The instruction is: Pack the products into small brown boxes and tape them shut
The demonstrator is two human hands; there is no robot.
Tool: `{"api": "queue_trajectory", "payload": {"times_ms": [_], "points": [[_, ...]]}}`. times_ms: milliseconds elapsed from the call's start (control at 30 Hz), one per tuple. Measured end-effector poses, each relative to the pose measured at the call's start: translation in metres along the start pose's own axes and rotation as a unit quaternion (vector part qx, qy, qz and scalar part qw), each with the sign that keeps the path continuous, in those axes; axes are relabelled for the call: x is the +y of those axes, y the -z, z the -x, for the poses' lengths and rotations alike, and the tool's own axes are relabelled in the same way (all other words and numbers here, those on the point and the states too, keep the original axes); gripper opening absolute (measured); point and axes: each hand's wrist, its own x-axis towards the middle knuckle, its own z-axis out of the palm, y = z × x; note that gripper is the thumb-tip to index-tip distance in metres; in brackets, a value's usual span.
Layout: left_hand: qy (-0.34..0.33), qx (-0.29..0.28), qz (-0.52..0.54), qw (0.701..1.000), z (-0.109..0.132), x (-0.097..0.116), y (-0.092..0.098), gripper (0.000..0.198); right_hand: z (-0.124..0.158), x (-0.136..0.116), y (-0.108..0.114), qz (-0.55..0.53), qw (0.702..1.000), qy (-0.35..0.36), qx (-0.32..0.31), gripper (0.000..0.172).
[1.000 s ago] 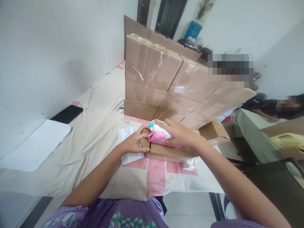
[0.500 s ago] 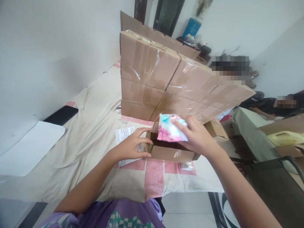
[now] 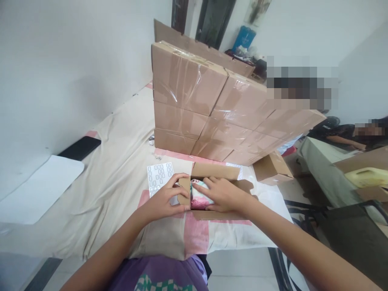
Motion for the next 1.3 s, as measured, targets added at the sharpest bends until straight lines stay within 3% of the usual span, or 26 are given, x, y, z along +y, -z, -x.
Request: {"api": "queue_trajectory", "payload": {"times_ms": [167,500,600,700,767,800,833,867,900,933,967,1067,1167,1233,1300], "points": [[0.001,0.027,-0.002,1.0,0.0,-0.009,-0.005,0.019,-0.017,-0.006,-0.022,0.046,0.998,-0.034,0.012,0.077],[0.009,0.043,-0.023,0.999,0.004,-0.019,-0.013,0.024,-0.024,0.005,-0.059,0.011,0.999,-0.009,0.043,0.085],[0.002,0.042,-0.04,0.998,0.005,-0.022,-0.013,0.032,-0.022,0.008,-0.056,-0.049,0.997,-0.009,0.054,0.084],[-0.013,0.053,-0.046,0.997,0.006,-0.03,-0.018,0.052,-0.001,0.011,-0.04,-0.17,0.981,-0.024,0.084,0.061],[-0.048,0.091,-0.037,0.994,0.007,-0.039,-0.025,0.071,0.027,0.012,-0.035,-0.246,0.945,-0.086,0.196,0.041],[-0.072,0.122,-0.032,0.989,0.007,-0.045,-0.03,0.078,0.042,0.011,-0.038,-0.269,0.905,-0.139,0.3,0.034],[-0.094,0.158,-0.025,0.983,0.007,-0.05,-0.035,0.083,0.055,0.01,-0.046,-0.278,0.834,-0.21,0.428,0.033],[-0.111,0.192,-0.019,0.975,0.006,-0.055,-0.041,0.086,0.065,0.007,-0.057,-0.277,0.722,-0.278,0.57,0.034],[-0.121,0.219,-0.012,0.968,0.005,-0.06,-0.045,0.086,0.07,0.003,-0.071,-0.266,0.566,-0.318,0.713,0.036],[-0.129,0.23,-0.005,0.965,0.004,-0.064,-0.049,0.085,0.07,-0.004,-0.087,-0.274,0.445,-0.321,0.79,0.039],[-0.138,0.225,0.001,0.965,0.003,-0.067,-0.052,0.083,0.066,-0.012,-0.103,-0.293,0.421,-0.317,0.797,0.046],[-0.197,0.139,-0.028,0.97,0.002,-0.073,-0.052,0.091,0.034,-0.044,-0.142,-0.403,0.477,-0.279,0.73,0.075],[-0.196,0.101,-0.065,0.973,0.004,-0.074,-0.042,0.103,0.004,-0.07,-0.156,-0.433,0.517,-0.24,0.698,0.089],[-0.154,0.132,-0.034,0.979,0.007,-0.071,-0.037,0.087,-0.006,-0.078,-0.158,-0.41,0.536,-0.24,0.697,0.085],[-0.104,0.179,0.007,0.978,0.007,-0.068,-0.035,0.068,-0.011,-0.079,-0.161,-0.395,0.527,-0.261,0.706,0.065]]}}
